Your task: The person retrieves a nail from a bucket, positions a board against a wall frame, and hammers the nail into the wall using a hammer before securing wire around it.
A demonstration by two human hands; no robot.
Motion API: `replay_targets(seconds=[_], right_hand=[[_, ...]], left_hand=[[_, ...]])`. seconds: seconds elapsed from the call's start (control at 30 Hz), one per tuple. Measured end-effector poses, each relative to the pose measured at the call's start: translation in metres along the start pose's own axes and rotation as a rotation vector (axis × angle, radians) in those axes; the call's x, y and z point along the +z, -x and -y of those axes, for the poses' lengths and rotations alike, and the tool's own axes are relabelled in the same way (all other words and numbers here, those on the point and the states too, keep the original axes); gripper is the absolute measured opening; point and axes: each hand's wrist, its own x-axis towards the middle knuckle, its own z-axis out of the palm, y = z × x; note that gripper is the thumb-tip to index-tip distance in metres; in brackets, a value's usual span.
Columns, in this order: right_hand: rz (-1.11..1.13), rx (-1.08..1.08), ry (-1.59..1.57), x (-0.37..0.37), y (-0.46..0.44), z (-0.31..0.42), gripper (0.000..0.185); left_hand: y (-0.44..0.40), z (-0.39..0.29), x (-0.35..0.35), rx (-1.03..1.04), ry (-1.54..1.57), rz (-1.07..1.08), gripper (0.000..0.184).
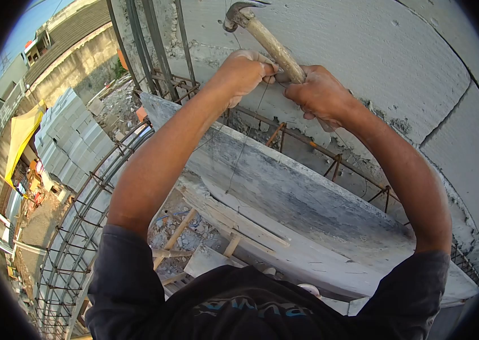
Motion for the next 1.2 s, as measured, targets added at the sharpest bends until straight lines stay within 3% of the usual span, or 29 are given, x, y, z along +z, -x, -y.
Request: replay_targets(seconds=[0.3,0.4,0.53,0.6,0.67,0.8,1.03,1.2], right_hand=[[0.017,-0.075,0.035,0.000,-0.004,-0.013,0.032],[0.045,-0.107,-0.006,-0.001,-0.003,-0.015,0.033],[0.045,-0.196,0.043,-0.002,-0.005,-0.022,0.033],[-0.024,-0.293,0.049,0.004,-0.010,-0.032,0.027],[0.065,-0.367,0.189,-0.001,-0.014,-0.035,0.030],[0.085,-0.426,0.176,-0.009,-0.011,-0.040,0.030],[0.106,-0.457,0.144,-0.017,-0.006,-0.042,0.031],[0.112,-0.449,0.133,-0.023,-0.007,-0.042,0.031]], left_hand=[[0.006,0.007,-0.012,0.161,-0.225,-0.092,0.037],[0.036,-0.022,-0.018,0.036,-0.505,-0.111,0.038],[0.057,-0.019,-0.030,-0.046,-0.582,-0.098,0.036],[0.077,-0.021,-0.031,-0.111,-0.545,-0.082,0.036],[0.102,-0.016,-0.026,-0.147,-0.496,-0.105,0.037],[0.140,0.001,-0.010,-0.050,-0.370,-0.253,0.040],[0.146,0.045,-0.028,0.217,-0.310,-0.153,0.066],[0.142,0.049,-0.031,0.151,-0.329,-0.163,0.065]])
